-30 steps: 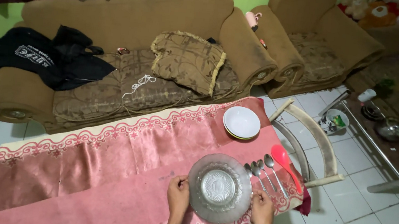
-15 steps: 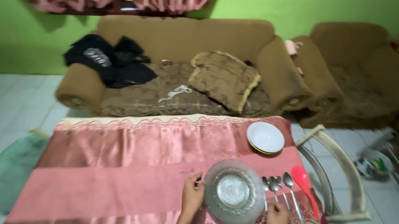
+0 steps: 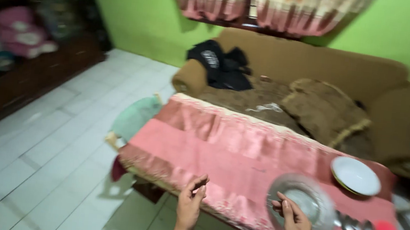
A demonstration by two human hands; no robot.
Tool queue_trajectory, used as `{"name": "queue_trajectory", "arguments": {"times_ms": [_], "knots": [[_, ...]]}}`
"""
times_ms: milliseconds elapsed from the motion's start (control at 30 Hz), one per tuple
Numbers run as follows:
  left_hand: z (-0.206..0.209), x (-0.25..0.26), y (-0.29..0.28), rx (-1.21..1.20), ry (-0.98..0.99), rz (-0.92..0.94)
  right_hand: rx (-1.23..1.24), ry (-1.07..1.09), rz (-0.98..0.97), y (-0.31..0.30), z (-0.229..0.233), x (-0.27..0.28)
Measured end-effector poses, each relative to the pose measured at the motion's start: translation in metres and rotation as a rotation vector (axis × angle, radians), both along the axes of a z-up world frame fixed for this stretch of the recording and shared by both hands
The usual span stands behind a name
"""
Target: The person picks up a clear glass plate from a kitchen counter, carries it through a doorway into a living area, and places it on a dining table. The person repeats this action a second time, returning to the kitchen to retrieve another plate and placing it on the same table.
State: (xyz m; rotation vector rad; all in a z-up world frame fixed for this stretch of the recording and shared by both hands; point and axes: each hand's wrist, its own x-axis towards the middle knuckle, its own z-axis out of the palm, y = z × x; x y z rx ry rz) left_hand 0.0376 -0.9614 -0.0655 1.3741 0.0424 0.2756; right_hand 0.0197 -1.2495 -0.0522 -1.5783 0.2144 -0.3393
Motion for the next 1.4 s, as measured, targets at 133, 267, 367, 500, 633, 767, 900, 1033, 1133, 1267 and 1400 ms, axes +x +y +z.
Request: {"name": "queue_trajectory", "arguments": {"times_ms": [133, 267, 367, 500, 633, 767, 900, 1033, 1133, 1267, 1400], "knots": [[0.015, -0.049, 0.079, -0.182, -0.023, 0.241, 0.048, -0.077, 0.222, 0.076, 0.006, 0.009], [0.047, -0.104, 0.164, -0.194, -0.015, 0.493, 0.036, -0.088, 0.444, 0.176, 0.019, 0.004], [0.066, -0.142, 0.234, -0.204, -0.021, 0.653, 0.092, -0.074, 0.595, 0.269, 0.033, -0.001], [0.085, -0.191, 0.335, -0.201, 0.032, 0.840, 0.250, -0.071, 0.774, 0.409, 0.047, -0.014], [0.094, -0.242, 0.424, -0.171, 0.064, 0.987, 0.214, -0.020, 0.873, 0.530, 0.071, -0.045], [0.097, -0.278, 0.499, -0.181, 0.029, 1.109, 0.191, 0.003, 0.955, 0.623, 0.098, -0.066], [0.087, -0.288, 0.560, -0.248, -0.012, 1.232, 0.154, 0.045, 1.058, 0.697, 0.106, -0.071], [0.079, -0.277, 0.612, -0.258, -0.011, 1.279, 0.102, 0.100, 1.102, 0.766, 0.106, -0.059], [0.078, -0.261, 0.657, -0.214, 0.023, 1.322, 0.091, 0.104, 1.140, 0.826, 0.105, -0.037], [0.089, -0.228, 0.727, -0.196, 0.004, 1.369, 0.085, 0.056, 1.200, 0.912, 0.111, 0.004], [0.109, -0.187, 0.804, -0.175, 0.040, 1.432, 0.064, 0.074, 1.232, 1.000, 0.126, 0.052]]}}
